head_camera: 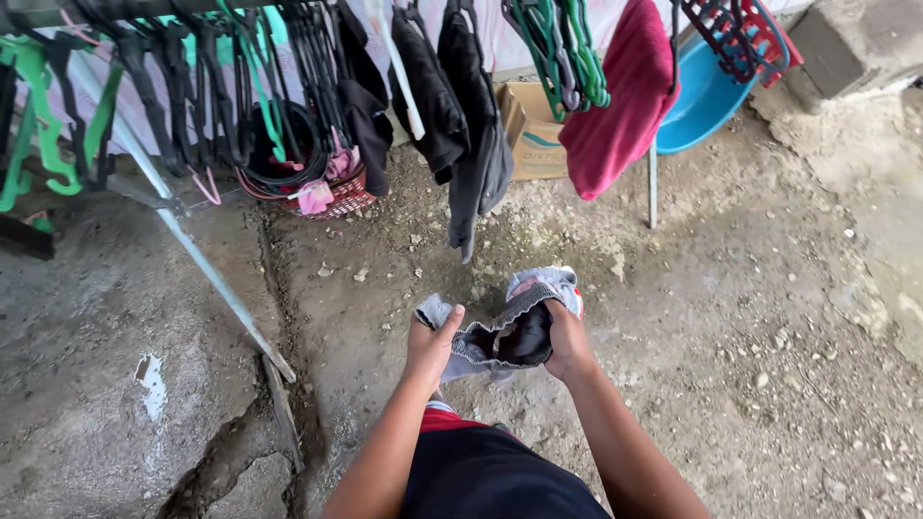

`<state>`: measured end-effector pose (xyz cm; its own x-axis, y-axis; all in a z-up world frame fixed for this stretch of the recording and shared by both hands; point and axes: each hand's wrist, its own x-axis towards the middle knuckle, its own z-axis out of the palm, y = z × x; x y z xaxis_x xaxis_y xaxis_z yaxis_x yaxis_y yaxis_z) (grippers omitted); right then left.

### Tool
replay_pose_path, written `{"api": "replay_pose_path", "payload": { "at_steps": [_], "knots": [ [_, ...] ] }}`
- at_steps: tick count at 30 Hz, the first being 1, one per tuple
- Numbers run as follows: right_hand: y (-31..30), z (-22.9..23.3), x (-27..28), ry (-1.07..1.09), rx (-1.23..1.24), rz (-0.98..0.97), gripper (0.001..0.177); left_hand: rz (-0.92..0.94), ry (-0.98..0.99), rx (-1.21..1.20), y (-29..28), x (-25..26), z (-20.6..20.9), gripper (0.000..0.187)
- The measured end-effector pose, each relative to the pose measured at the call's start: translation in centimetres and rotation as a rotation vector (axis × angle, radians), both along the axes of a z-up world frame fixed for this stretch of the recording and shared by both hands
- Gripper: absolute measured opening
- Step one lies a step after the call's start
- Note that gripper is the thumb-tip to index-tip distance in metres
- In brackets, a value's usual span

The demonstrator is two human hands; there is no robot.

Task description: Hanging items of clothing onto a drying rack using plastic hangers.

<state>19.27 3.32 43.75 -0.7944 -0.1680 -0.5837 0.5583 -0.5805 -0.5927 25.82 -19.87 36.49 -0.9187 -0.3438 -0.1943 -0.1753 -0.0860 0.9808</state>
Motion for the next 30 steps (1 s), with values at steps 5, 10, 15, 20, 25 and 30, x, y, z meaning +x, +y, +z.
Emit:
{"api": "replay_pose_path", "payload": {
  "at_steps": [5, 10, 15, 20, 25, 30],
  "knots": [
    [-3.3, 1.0, -1.3, -0.029, 0.014, 0.104, 0.027, 0.018, 0.014, -0.086, -1.8, -0.1, 6.2, 0.052],
    [-6.7, 3.6, -2.6, 0.016, 0.075, 0.079, 0.031, 0.066, -0.019, -0.208, -5.3, -0.9, 7.4, 0.07],
    [-10.1, 6.9, -3.3, -0.006, 0.167, 0.053, 0.038, 0.016, -0.291, -0.261, -9.1, -2.0, 7.8, 0.042],
    [-12.0, 5.7, -4.1, 0.016, 0.269, 0.06, 0.05, -0.012, -0.236, -0.381, -12.5, -3.2, 6.4, 0.049],
    [-13.6, 5.0, -4.6, 0.069, 0.34, 0.053, 0.053, 0.005, -0.115, -0.522, -14.2, -3.5, 4.0, 0.044],
    [-14.1, 0.5, -6.0, 0.225, 0.615, 0.261, 0.052, 0.075, -0.087, -0.751, -12.8, -3.8, 5.1, 0.044]
  ]
}}
